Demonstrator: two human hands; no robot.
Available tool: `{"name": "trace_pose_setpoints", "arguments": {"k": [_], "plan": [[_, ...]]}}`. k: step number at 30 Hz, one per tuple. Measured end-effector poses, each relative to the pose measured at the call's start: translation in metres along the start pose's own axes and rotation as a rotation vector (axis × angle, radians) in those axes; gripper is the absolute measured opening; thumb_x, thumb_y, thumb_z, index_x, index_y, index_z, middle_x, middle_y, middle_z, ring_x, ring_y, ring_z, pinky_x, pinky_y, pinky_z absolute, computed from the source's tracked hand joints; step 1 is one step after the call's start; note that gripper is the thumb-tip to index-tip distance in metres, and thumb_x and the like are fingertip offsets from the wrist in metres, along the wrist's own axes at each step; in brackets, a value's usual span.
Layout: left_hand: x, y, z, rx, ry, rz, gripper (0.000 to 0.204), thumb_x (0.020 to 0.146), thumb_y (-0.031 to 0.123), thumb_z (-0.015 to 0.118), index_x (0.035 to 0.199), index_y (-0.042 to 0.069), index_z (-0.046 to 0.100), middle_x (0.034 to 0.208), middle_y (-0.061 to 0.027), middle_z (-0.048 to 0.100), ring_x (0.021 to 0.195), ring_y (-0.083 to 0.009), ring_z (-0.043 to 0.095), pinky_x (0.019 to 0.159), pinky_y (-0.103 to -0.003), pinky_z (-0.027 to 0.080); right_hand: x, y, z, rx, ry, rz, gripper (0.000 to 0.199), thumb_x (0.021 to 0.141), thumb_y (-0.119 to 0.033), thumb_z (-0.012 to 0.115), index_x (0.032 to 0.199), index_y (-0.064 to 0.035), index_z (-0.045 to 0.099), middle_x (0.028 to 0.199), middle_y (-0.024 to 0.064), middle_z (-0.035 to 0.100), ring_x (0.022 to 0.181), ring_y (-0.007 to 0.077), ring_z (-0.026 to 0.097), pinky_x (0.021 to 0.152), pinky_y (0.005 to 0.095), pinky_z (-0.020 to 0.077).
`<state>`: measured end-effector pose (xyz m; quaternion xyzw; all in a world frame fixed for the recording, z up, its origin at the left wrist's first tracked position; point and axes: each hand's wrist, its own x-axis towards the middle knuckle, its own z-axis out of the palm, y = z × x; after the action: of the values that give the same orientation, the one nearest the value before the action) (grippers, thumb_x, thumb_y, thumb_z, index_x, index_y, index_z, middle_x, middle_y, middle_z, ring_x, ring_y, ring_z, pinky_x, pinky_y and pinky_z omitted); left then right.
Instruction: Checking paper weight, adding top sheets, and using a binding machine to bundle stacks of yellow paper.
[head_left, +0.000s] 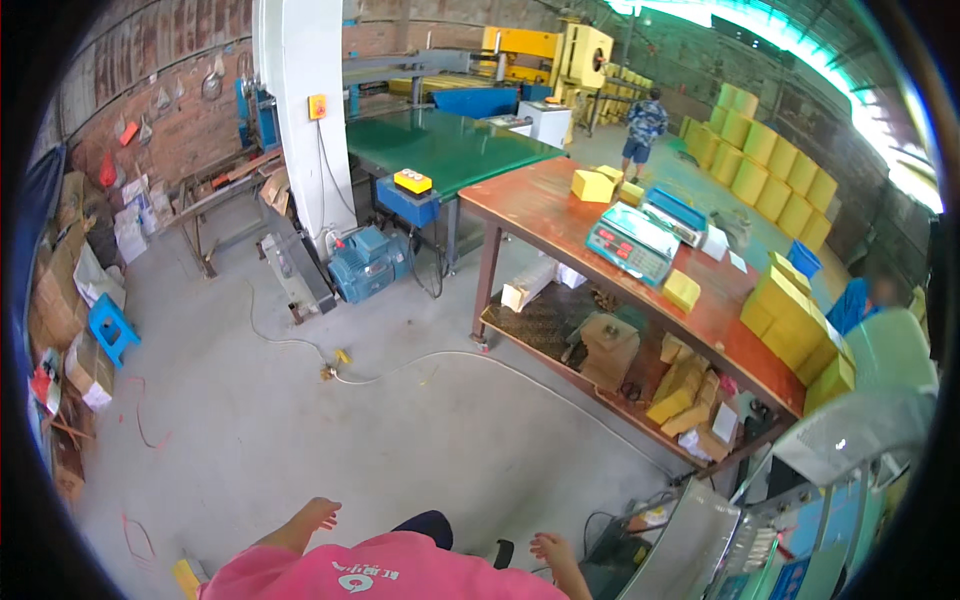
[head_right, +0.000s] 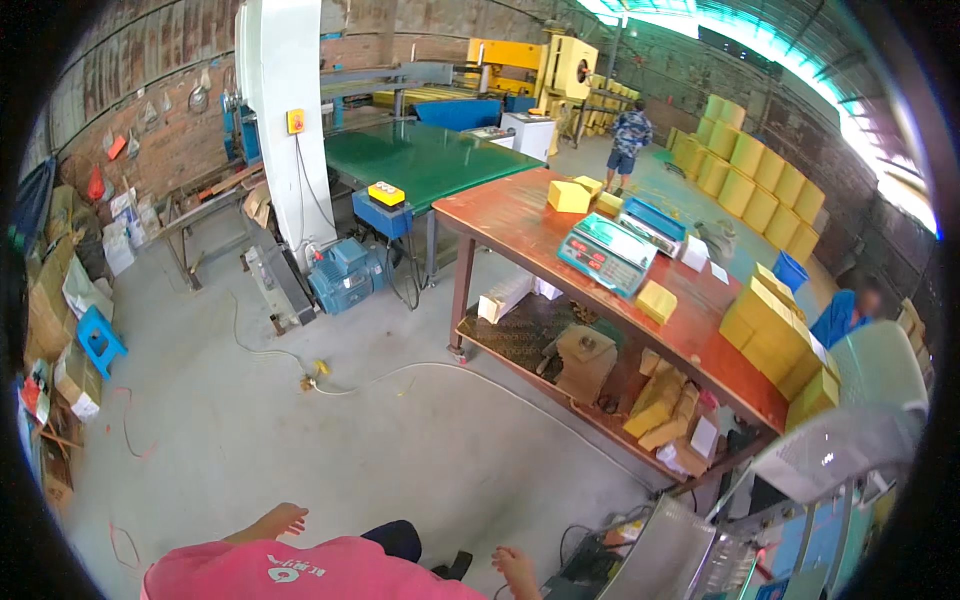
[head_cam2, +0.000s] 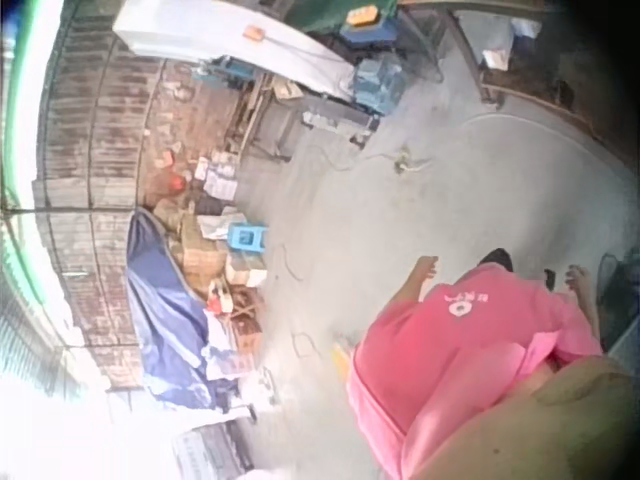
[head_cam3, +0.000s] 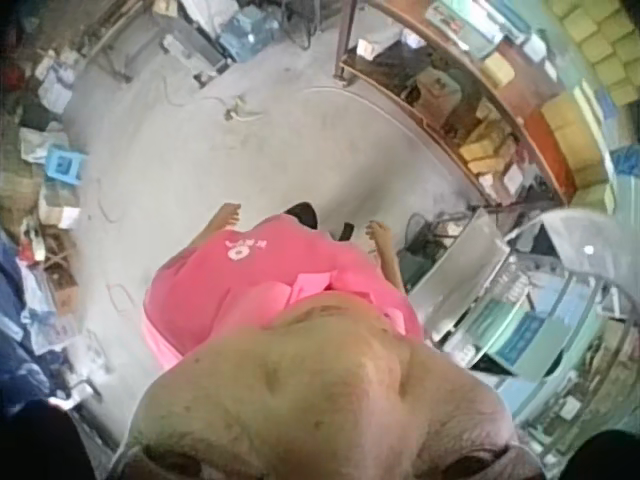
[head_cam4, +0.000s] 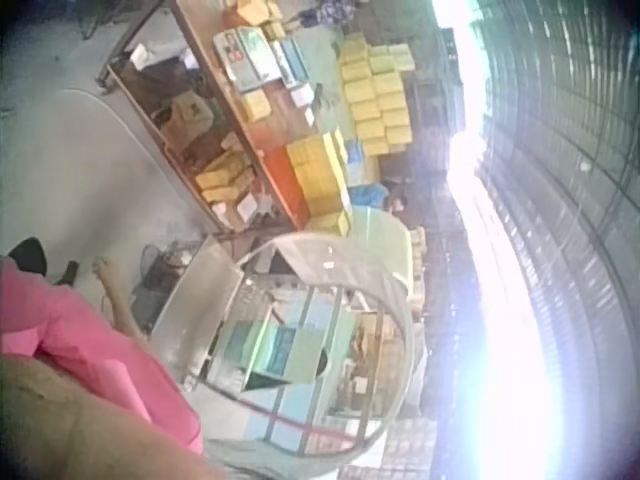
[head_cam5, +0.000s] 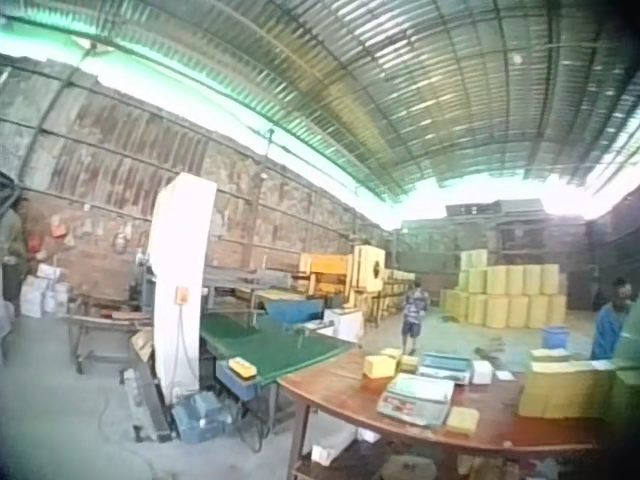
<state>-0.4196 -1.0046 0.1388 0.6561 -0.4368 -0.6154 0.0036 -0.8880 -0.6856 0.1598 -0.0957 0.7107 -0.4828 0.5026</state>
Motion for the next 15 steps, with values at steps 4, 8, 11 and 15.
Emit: {"name": "trace_pose_setpoints", "arguments": {"k": [4,8,11,15], "plan": [[0.076,0.134,0.078,0.173,-0.092,0.060,0.036,0.085,0.037,0.066,0.101,0.005,0.063,0.085,-0.0087,0.063,0.070,-0.0218,0.063,0.060,-0.035,0.053,0.098,-0.099,-0.046,-0.097,0.063,-0.103,0.037,0.094,-0.023,0.053,0.117,0.0055,0.061,0.097,0.0124,0.070,0.082,0.0193,0.067,0.066,0.0292,0.0507],[0.164,0.319,0.191,0.558,-0.032,0.618,0.036,0.087,0.040,0.059,0.089,0.005,0.065,0.078,-0.0178,0.065,0.068,-0.0316,0.062,0.063,-0.043,0.050,0.184,-0.195,-0.034,-0.010,0.107,-0.132,0.039,0.093,-0.022,0.055,0.122,0.0027,0.062,0.101,0.0103,0.070,0.087,0.0175,0.066,0.076,0.0290,0.0520],[0.141,0.510,0.309,0.709,-0.059,1.054,0.037,0.087,0.035,0.062,0.104,0.002,0.063,0.093,-0.0231,0.066,0.092,-0.0428,0.062,0.077,-0.048,0.050,0.220,-0.243,-0.022,0.055,0.022,-0.209,0.037,0.094,-0.021,0.054,0.122,0.0028,0.061,0.107,0.0092,0.068,0.091,0.0173,0.065,0.079,0.0286,0.0514],[0.080,0.700,0.458,0.598,-0.314,1.649,0.048,0.080,0.027,0.073,0.117,0.000,0.060,0.122,-0.0196,0.061,0.114,-0.0349,0.058,0.095,-0.042,0.047,0.242,-0.286,-0.035,0.157,0.124,-0.146,0.036,0.094,-0.020,0.053,0.122,0.0023,0.061,0.108,0.0088,0.068,0.092,0.0164,0.065,0.079,0.0285,0.0510]]}}
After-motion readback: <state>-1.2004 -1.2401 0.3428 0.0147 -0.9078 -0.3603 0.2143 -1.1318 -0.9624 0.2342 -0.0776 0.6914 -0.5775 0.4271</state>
